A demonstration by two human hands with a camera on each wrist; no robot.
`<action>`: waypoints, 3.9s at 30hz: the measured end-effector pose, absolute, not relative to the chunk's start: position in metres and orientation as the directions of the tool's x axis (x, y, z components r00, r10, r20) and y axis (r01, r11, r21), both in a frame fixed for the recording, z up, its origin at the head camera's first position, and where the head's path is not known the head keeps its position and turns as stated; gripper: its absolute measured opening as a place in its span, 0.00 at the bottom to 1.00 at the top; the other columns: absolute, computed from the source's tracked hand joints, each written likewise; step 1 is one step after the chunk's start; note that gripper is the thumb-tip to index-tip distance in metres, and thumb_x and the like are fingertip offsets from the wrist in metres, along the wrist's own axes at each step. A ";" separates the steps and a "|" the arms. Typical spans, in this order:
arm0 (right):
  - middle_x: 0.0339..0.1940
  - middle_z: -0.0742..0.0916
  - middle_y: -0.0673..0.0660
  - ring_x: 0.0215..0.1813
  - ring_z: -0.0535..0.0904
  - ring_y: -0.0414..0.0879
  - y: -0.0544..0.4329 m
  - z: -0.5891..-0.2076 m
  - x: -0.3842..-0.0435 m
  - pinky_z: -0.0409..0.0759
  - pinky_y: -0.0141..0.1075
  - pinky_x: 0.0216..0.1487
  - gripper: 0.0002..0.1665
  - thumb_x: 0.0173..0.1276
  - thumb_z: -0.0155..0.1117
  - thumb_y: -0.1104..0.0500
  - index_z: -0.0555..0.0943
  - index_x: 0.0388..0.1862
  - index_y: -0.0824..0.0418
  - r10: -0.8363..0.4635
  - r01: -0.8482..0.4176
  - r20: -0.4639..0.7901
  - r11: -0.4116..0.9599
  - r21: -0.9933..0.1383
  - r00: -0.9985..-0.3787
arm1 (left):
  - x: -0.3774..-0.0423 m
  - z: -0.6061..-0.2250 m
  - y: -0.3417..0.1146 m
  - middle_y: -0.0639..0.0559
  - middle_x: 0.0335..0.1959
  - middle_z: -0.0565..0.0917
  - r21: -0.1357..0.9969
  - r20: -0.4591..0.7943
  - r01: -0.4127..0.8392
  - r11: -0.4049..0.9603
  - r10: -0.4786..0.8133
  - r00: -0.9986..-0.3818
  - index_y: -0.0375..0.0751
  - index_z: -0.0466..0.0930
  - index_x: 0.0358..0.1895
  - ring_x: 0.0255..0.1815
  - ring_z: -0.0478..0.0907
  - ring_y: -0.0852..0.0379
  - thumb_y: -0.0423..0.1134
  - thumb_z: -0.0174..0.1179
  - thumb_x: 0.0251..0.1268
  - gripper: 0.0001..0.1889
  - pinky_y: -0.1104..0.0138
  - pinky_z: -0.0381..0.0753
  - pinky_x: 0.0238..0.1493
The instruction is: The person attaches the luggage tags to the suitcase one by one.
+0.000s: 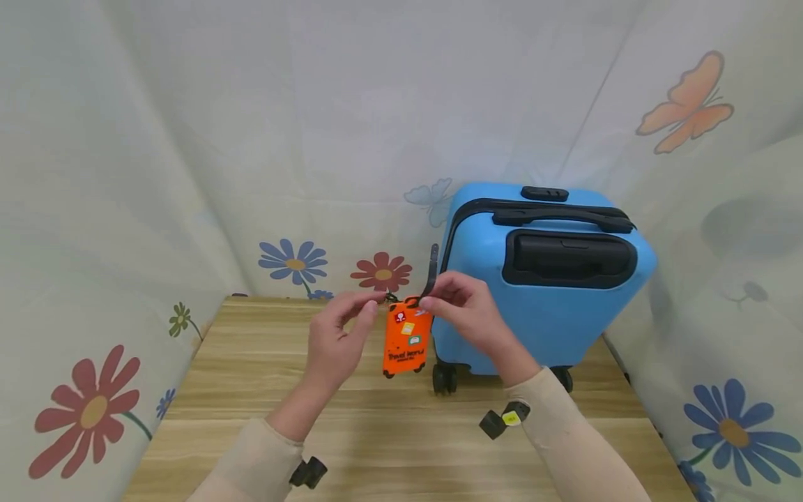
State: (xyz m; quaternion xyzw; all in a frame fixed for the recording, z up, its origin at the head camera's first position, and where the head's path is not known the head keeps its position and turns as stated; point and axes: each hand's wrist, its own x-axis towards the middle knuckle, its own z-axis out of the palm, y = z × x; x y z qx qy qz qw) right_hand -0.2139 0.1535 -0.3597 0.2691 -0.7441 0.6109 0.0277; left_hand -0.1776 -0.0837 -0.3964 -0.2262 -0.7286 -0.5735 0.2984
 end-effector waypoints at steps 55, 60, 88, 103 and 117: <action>0.50 0.89 0.58 0.53 0.81 0.49 0.167 -0.326 -0.214 0.84 0.34 0.53 0.07 0.78 0.65 0.67 0.88 0.49 0.66 -0.363 -0.695 0.602 0.235 -0.679 -0.711 | -0.183 -0.335 -0.080 0.45 0.44 0.84 0.096 0.915 0.859 0.504 0.296 -0.276 0.40 0.88 0.44 0.43 0.86 0.49 0.40 0.74 0.69 0.08 0.59 0.89 0.46; 0.48 0.90 0.54 0.51 0.82 0.46 0.171 -0.317 -0.215 0.83 0.36 0.49 0.09 0.75 0.68 0.67 0.91 0.50 0.63 -0.373 -0.772 0.677 0.349 -0.531 -0.635 | -0.184 -0.325 -0.074 0.46 0.41 0.87 0.113 0.906 0.879 0.464 0.315 -0.283 0.39 0.88 0.44 0.43 0.88 0.50 0.32 0.80 0.58 0.13 0.58 0.90 0.48; 0.44 0.90 0.60 0.34 0.78 0.40 0.216 -0.271 -0.212 0.78 0.26 0.37 0.08 0.75 0.69 0.69 0.87 0.51 0.67 -0.231 -0.689 0.674 0.457 -0.562 -0.702 | -0.199 -0.275 -0.012 0.47 0.43 0.91 0.367 0.831 0.905 0.215 0.361 -0.423 0.36 0.90 0.49 0.42 0.88 0.57 0.31 0.74 0.68 0.09 0.73 0.86 0.47; 0.37 0.87 0.36 0.35 0.82 0.35 0.270 -0.260 -0.209 0.81 0.22 0.41 0.11 0.75 0.71 0.65 0.87 0.52 0.68 -0.066 -0.549 0.628 0.562 -0.618 -0.775 | -0.219 -0.255 0.036 0.50 0.44 0.89 0.426 0.763 0.862 0.276 0.402 -0.506 0.40 0.88 0.48 0.45 0.85 0.58 0.39 0.71 0.73 0.08 0.78 0.81 0.47; 0.37 0.88 0.36 0.36 0.83 0.33 0.297 -0.259 -0.212 0.80 0.21 0.42 0.12 0.76 0.71 0.63 0.86 0.54 0.67 -0.074 -0.493 0.582 0.625 -0.605 -0.809 | -0.235 -0.263 0.064 0.51 0.43 0.91 0.522 0.718 0.812 0.261 0.381 -0.583 0.40 0.89 0.48 0.44 0.86 0.59 0.40 0.71 0.73 0.08 0.78 0.81 0.49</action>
